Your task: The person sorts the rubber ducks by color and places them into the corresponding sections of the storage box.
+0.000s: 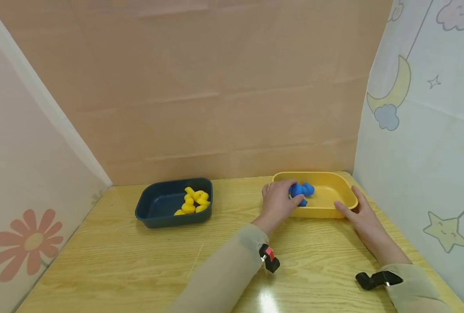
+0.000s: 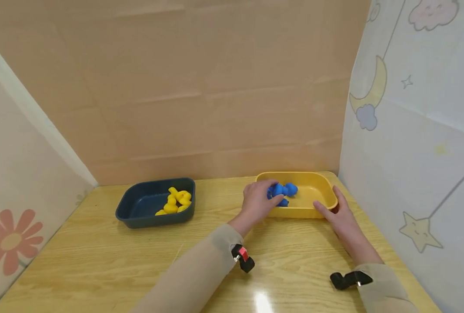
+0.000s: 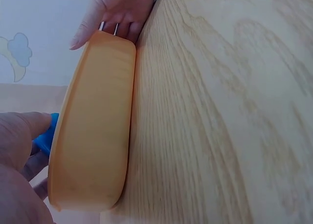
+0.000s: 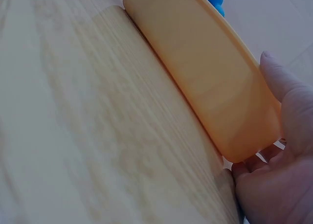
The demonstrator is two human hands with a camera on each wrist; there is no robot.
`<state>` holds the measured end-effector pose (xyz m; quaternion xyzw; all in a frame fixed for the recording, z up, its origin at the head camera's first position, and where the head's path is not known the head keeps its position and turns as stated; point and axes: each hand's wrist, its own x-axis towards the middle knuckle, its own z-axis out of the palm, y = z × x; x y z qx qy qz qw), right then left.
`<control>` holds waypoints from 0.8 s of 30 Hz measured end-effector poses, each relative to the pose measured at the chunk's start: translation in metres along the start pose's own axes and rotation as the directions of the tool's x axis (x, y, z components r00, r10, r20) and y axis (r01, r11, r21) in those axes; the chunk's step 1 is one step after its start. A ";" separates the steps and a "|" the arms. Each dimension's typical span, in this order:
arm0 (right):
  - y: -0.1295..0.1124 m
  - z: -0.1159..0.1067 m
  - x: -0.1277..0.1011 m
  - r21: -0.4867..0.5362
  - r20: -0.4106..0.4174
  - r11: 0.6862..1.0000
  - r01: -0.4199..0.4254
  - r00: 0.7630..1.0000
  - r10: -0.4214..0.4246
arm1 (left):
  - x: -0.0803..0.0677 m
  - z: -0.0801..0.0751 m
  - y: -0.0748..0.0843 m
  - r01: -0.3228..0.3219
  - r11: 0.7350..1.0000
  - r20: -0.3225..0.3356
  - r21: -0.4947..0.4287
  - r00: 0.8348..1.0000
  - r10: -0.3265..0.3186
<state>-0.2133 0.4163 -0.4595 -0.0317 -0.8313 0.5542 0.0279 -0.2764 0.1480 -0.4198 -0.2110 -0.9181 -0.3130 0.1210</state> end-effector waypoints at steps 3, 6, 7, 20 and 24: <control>0.000 0.002 0.000 0.003 0.000 1.000 0.001 1.000 -0.001 | -0.001 0.002 -0.002 0.013 1.000 0.007 -0.009 1.000 -0.013; -0.002 0.003 0.000 0.005 0.002 1.000 0.004 1.000 -0.004 | -0.001 0.002 -0.004 0.018 1.000 0.006 -0.014 1.000 -0.017; -0.002 0.003 0.000 0.003 0.003 1.000 0.005 1.000 -0.005 | -0.001 0.001 -0.004 0.016 1.000 -0.001 -0.018 1.000 -0.016; -0.001 -0.007 -0.006 0.002 -0.043 1.000 0.026 0.999 -0.026 | -0.017 -0.017 -0.022 -0.032 0.999 -0.038 -0.031 0.999 0.030; -0.003 -0.009 -0.010 -0.038 -0.082 0.998 0.057 0.995 -0.060 | -0.026 -0.028 -0.030 -0.051 0.998 -0.019 0.032 0.998 0.052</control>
